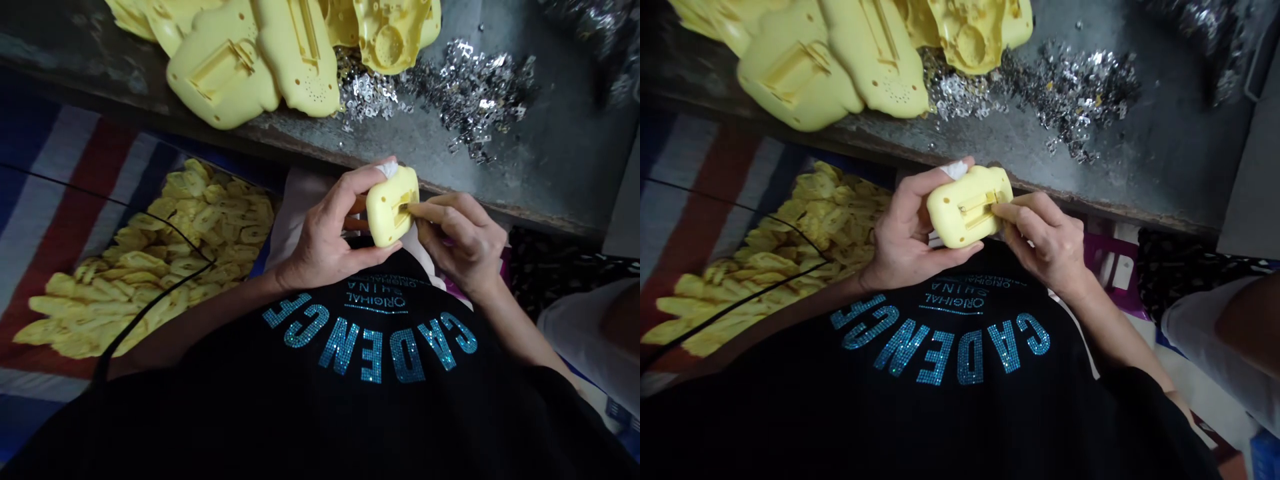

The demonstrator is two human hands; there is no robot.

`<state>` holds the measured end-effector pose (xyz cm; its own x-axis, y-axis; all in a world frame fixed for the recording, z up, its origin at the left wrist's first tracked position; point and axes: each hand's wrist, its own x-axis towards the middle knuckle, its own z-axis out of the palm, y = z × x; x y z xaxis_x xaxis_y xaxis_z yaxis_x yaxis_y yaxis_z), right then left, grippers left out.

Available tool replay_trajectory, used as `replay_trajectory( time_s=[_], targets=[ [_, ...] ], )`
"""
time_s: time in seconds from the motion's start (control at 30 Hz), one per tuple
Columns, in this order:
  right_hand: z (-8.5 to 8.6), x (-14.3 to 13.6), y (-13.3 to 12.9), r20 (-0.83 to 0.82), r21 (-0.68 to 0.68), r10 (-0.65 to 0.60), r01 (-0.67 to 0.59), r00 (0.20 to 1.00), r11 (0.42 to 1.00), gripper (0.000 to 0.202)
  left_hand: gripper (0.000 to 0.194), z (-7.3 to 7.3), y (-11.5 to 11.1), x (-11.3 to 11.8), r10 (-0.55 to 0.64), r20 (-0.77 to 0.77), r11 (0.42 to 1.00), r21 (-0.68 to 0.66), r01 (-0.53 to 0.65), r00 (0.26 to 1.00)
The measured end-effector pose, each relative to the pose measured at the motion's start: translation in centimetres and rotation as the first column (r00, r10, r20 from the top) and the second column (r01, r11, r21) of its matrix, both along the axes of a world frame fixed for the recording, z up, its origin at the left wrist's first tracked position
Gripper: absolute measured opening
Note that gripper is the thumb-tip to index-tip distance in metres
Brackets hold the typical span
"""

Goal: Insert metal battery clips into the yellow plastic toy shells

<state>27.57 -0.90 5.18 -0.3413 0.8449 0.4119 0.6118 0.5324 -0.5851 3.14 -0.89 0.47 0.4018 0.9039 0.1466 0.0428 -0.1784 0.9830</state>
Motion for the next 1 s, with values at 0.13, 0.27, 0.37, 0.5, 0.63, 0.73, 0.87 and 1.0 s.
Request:
replay_trajectory(
  time_s=[0.13,0.27,0.37,0.5,0.63,0.73,0.87,1.0],
  targets=[
    [-0.2,0.5,0.9,-0.237,-0.21,-0.137,0.087,0.962,0.974,0.018,0.079,-0.1,-0.2,0.1,0.073,0.076,0.982,0.168,-0.085,0.994],
    [-0.7,1.5,2.8,-0.354,-0.522,-0.107,-0.101,0.929,0.847,0.06,0.079,-0.1,0.5,0.1,0.073,0.028,0.932,0.355,-0.078,0.997],
    [-0.8,2.2,3.6,-0.348,-0.583,-0.066,-0.161,0.935,0.796,0.064,0.072,1.0,0.7,0.1,0.054,-0.038,0.891,0.453,-0.031,0.998],
    [-0.6,2.9,2.5,-0.361,-0.557,-0.066,-0.158,0.93,0.815,0.049,0.05,3.1,-0.3,0.8,-0.075,-0.231,0.899,0.405,0.166,0.97],
    [-1.7,3.8,0.8,-0.28,-0.59,-0.283,0.068,0.917,0.805,0.067,0.052,3.7,-0.2,1.7,-0.125,-0.288,0.887,0.397,0.237,0.949],
    [-2.7,3.7,0.0,-0.285,-0.492,-0.35,0.177,0.892,0.853,0.059,0.054,4.2,0.4,1.3,-0.176,-0.318,0.868,0.395,0.299,0.932],
    [-2.9,2.1,0.1,-0.328,-0.263,-0.335,0.255,0.884,0.931,0.051,0.065,4.7,0.3,-0.1,-0.205,-0.164,0.917,0.312,0.247,0.965],
    [-2.5,0.4,1.2,-0.26,-0.205,-0.209,0.158,0.943,0.966,0.048,0.048,3.2,-0.2,-0.8,-0.134,0.112,0.965,0.241,0.104,0.985]
  ],
)
